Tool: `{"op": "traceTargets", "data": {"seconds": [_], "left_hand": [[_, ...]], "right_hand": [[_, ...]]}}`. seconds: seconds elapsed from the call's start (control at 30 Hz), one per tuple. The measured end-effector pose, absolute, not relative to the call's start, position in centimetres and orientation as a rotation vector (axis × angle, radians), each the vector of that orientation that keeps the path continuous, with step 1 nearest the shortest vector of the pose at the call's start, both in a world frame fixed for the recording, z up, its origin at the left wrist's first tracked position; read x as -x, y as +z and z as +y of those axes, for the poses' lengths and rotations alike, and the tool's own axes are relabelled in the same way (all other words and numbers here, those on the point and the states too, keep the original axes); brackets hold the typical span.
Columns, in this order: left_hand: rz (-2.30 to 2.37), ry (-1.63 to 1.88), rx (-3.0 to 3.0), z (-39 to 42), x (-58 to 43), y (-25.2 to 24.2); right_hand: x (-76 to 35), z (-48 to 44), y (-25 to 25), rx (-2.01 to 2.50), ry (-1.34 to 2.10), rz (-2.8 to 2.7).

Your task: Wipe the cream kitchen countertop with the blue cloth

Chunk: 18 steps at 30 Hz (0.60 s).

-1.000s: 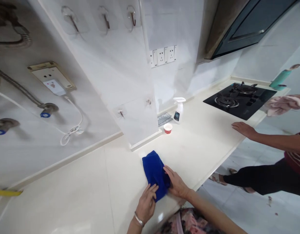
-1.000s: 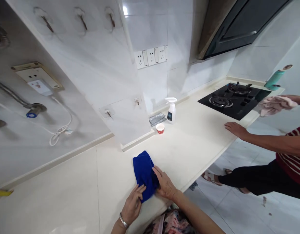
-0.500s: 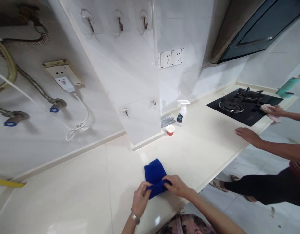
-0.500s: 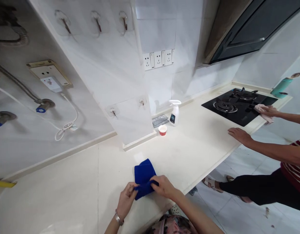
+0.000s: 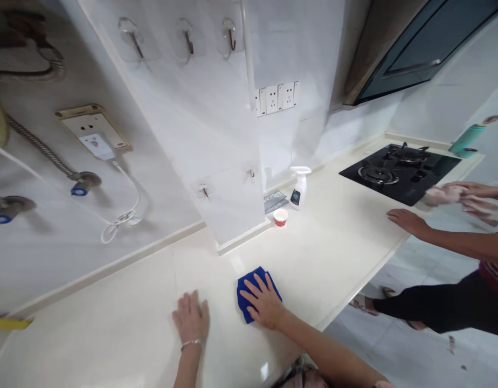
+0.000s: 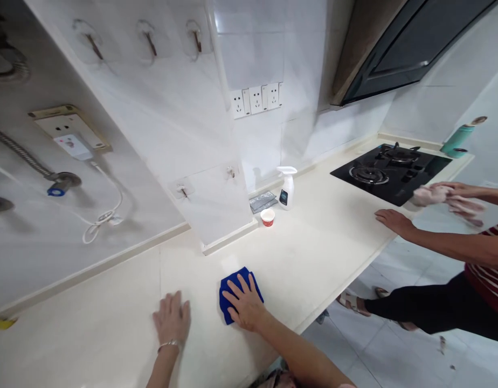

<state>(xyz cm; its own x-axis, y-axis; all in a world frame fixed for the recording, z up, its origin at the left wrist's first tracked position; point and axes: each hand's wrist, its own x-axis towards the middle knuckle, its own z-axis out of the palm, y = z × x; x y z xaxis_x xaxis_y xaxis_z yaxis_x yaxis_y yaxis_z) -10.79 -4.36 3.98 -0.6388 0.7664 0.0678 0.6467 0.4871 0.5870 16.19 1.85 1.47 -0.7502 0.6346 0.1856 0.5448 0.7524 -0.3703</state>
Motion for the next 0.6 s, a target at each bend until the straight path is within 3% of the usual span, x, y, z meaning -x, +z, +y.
{"op": "traceTargets", "data": {"seconds": [0.37, 0.6], "left_hand": [[2.908, 0.418, -0.897, -11.4, 19.5, 1.8], [2.961, 0.311, -0.933, -11.3, 19.5, 0.8]], "right_hand": [[-39.5, 8.2, -2.2, 1.984, -0.160, -2.181], [-30.6, 12.5, -1.6, 2.293, -0.372, -1.883]]}}
